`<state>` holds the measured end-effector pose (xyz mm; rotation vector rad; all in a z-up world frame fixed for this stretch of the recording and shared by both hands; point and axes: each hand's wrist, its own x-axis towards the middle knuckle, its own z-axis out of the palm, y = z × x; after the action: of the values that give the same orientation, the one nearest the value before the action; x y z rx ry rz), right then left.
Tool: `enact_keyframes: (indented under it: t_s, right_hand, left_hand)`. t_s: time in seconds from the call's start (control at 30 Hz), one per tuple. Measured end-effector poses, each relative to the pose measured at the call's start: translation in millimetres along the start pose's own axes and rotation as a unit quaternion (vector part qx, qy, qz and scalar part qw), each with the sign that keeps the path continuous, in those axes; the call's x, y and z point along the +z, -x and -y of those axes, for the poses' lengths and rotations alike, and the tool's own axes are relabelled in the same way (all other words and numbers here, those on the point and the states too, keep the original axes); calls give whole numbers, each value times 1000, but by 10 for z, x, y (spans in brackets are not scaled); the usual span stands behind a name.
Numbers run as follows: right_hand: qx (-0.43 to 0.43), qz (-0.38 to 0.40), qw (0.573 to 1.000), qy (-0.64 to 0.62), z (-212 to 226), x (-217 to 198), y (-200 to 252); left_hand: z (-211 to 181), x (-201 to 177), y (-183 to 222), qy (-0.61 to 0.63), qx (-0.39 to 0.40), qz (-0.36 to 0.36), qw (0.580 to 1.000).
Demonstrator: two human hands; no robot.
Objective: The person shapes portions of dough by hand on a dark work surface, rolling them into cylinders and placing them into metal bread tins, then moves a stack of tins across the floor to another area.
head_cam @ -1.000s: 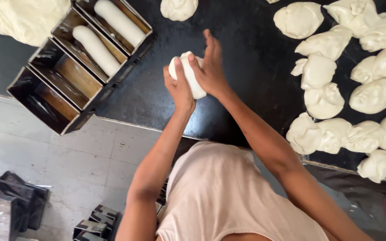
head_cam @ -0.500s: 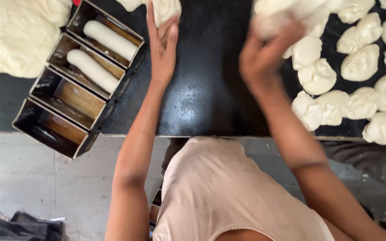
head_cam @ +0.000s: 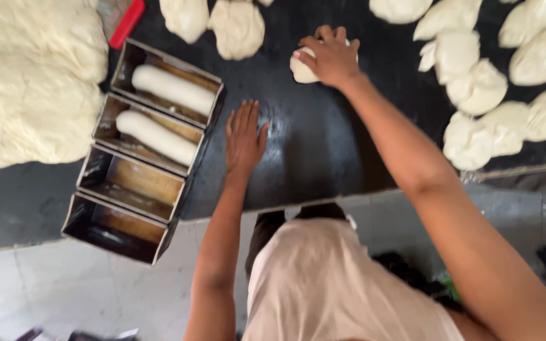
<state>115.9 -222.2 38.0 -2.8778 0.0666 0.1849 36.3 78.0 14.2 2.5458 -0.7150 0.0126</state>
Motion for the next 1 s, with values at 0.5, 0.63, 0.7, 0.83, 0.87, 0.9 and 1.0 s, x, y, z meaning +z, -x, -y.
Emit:
enact_keyframes:
  t_s: [0.5,0.63,0.7,0.83,0.87,0.9,1.0]
  right_hand:
    - [-20,-532,829,-170,-20,-1199,1144]
    - [-31,-234,966,-106,514,-143,1489]
    - [-28,34,952,-304,301,-39,1307]
    - [-87,-12,988,-129,-372,-365,222]
    - [-71,-87,994,-5,-388,-366,17]
    - [-76,-80,994,-5,-440,-367,-98]
    - [-7,-53,997,62,-365,-234,-241]
  left_hand:
    - [-9,-56,139,-24,17,1,1000]
    - [-83,-89,155,-15,11,-2,1000]
    - [-72,-80,103,-9,11,-8,1000]
    - [-82,-97,84,-23,13,-9,1000]
    - [-85,-99,80,-22,4,-9,1000]
    - [-90,-101,75,-16,6,-12,1000]
    - [-119,-116,24,-11,3,-19,1000]
